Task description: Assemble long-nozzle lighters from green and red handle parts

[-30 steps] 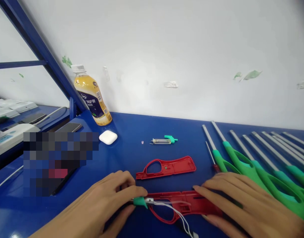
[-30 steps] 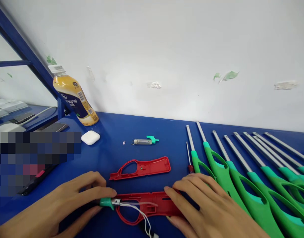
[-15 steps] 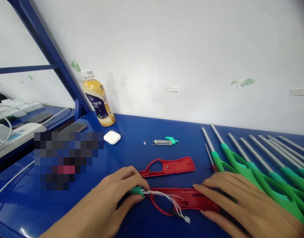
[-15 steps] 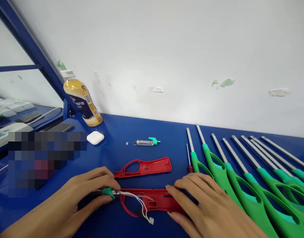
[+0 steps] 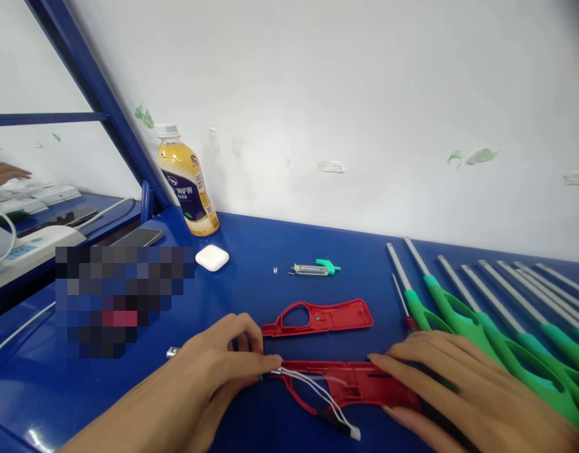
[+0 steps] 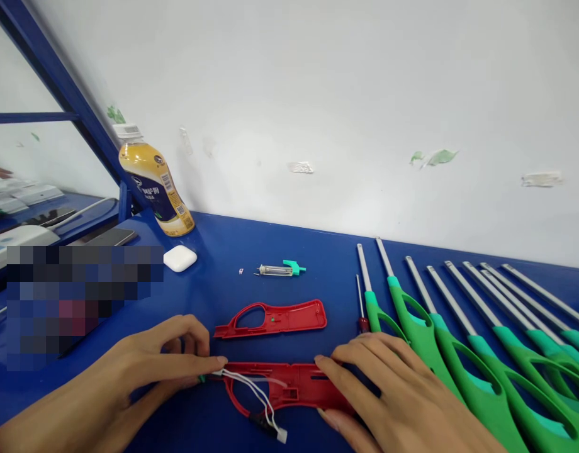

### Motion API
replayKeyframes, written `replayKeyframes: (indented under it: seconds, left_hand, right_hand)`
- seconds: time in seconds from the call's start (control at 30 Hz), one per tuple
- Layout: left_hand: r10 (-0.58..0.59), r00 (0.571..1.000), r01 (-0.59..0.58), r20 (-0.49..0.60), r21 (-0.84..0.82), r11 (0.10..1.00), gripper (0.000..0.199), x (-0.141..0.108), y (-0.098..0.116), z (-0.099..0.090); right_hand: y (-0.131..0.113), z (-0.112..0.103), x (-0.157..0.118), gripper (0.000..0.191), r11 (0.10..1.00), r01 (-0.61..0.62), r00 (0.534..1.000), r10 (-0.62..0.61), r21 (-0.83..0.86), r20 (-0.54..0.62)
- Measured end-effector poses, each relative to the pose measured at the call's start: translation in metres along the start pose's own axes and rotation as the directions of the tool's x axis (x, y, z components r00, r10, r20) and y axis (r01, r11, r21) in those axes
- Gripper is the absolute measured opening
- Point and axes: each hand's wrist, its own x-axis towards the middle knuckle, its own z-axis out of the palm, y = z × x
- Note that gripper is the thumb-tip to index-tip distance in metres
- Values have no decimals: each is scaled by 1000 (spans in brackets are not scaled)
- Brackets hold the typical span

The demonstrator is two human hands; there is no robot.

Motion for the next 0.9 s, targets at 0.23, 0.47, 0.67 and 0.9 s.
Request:
replayKeyframes:
  seconds: [0.23,0.47,0.67,0.9]
  left_hand:
    - [95,995,-92,-31,85,992,32,-4,0,-3]
    - [165,974,-154,-156,79,985,35,4,10,2]
    - [120,975,-124,-189,-11,992,27,8,10,5]
    - [53,989,-59,-139,-41,997,29,9,13,8]
  right_hand:
    - [-2,1,-1,35,1000,-2,999,3,10,-33]
    - [-3,1,2,34,1000,-12,1000,12,12,-18]
    - [-3,4,1,36,1000,-16,999,17,25,-48]
    - [-6,-1,3,35,997,-64,998,65,42,-25]
